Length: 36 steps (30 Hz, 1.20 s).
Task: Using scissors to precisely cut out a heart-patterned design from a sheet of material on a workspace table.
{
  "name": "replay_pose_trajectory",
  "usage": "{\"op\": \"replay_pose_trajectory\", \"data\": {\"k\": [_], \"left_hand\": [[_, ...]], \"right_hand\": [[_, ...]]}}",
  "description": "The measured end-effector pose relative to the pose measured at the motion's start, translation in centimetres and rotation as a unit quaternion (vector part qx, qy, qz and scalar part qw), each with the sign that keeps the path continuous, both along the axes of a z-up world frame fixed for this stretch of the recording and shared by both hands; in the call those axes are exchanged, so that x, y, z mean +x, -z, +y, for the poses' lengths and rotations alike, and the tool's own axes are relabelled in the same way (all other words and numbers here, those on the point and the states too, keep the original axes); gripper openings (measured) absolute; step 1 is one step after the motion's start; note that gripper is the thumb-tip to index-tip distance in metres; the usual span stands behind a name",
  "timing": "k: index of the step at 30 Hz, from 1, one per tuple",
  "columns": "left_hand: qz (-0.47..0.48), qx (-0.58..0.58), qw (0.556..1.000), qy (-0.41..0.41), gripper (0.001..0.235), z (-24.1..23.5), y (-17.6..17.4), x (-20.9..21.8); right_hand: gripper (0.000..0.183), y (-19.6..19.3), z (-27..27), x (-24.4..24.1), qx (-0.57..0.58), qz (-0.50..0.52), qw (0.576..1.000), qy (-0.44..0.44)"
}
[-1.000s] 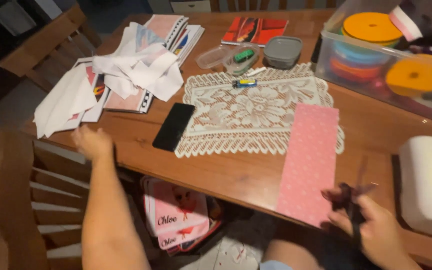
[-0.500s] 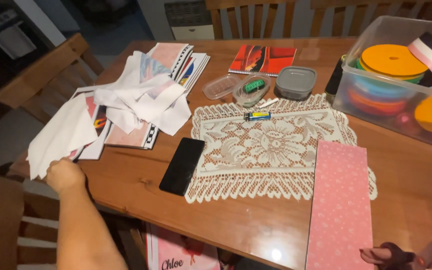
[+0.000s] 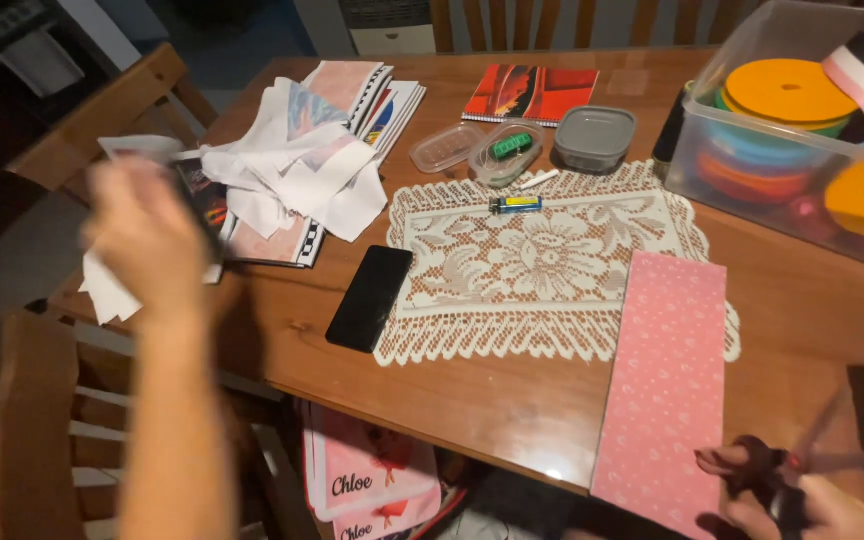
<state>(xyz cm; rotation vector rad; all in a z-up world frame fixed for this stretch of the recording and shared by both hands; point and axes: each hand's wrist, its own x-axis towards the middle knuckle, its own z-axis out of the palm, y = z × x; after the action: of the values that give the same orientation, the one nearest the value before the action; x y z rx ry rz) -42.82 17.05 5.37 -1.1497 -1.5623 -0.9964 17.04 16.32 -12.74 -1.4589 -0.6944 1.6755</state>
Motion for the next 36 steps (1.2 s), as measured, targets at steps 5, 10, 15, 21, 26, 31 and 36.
{"op": "replay_pose_trajectory", "data": {"k": [5, 10, 15, 21, 26, 31, 36], "left_hand": [[0.211, -0.076, 0.965, 0.134, 0.023, -4.3, 6.4, 23.2], [0.05, -0.223, 0.92, 0.318, 0.012, -7.7, 14.6, 35.1], [-0.074, -0.281, 0.894, 0.341, 0.043, -9.7, 15.9, 36.3], [-0.365, -0.353, 0.86, -0.044, 0.046, -11.4, 16.1, 32.1], [-0.73, -0.127, 0.597, 0.308, 0.017, -12.0, 17.8, 33.8], [-0.769, -0.108, 0.405, 0.482, 0.04, -14.8, 19.9, 37.9], [-0.77, -0.232, 0.346, 0.484, 0.049, -16.5, 21.8, 39.9]], "right_hand": [[0.048, 1.3, -1.9, 0.7, 0.2, -0.001, 0.98, 0.0], [0.048, 2.2, -1.5, 3.1, 0.351, -0.069, 0.924, -0.136], [0.047, 0.6, -2.8, 4.4, 0.376, -0.054, 0.909, -0.169], [0.042, 0.2, -5.3, 6.9, 0.38, -0.038, 0.906, -0.182], [0.03, -0.8, -7.0, 4.6, 0.187, -0.015, 0.966, -0.177], [0.018, -2.5, -7.8, 1.5, 0.248, -0.053, 0.955, -0.154], [0.019, -1.7, -7.8, 1.5, 0.269, -0.074, 0.957, -0.077]]}}
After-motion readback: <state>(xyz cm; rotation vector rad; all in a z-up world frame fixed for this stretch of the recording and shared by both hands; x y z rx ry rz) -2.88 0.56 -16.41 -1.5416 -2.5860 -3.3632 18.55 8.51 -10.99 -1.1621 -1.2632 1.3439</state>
